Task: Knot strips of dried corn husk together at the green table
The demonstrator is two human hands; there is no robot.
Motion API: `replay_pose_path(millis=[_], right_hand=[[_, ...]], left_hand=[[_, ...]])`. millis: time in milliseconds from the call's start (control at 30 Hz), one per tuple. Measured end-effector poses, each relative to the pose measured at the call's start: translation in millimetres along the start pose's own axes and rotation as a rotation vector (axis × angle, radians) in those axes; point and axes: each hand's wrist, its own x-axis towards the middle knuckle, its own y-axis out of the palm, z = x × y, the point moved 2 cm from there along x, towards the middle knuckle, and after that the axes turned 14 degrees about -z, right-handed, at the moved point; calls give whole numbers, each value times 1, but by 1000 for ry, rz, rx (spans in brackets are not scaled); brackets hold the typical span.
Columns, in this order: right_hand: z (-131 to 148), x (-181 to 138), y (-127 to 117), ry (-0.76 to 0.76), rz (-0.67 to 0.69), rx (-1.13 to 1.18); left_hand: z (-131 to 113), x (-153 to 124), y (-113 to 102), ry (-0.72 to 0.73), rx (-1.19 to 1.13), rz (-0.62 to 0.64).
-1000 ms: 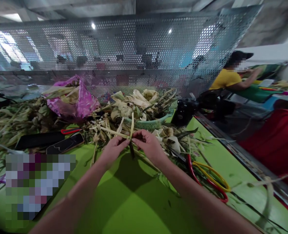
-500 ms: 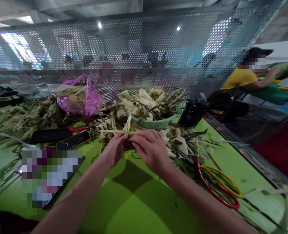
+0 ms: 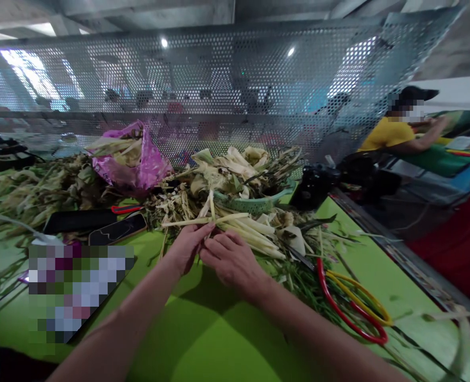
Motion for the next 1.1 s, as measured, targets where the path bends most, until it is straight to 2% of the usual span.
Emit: replay_pose_path(millis=[133,267,400,600,733,867,967,1100], right_hand=[[5,4,-10,-24,-68,50],[6,7,-17,-50,-120,160],[3,9,-21,-35,-134,213],[-2,9,-27,29,-79,230],[-16,12,-36,307,-202,250],[-33,12,-39,596,-299,288],[-40,9,-35,812,-285,375],[-41,7,-31,1111,-228,562]], left_hand=[[-1,2,-2,154,83,8],[-1,5,-5,242,194,-62],[-1,6,-6,277,278,-108],[-1,7,-6,266,235,-77],[-2,6,-4,232,188,22],[-4,2,0,211,246,81],[-5,-1,3,193,246,116],[-5,-4,4,192,230,104]])
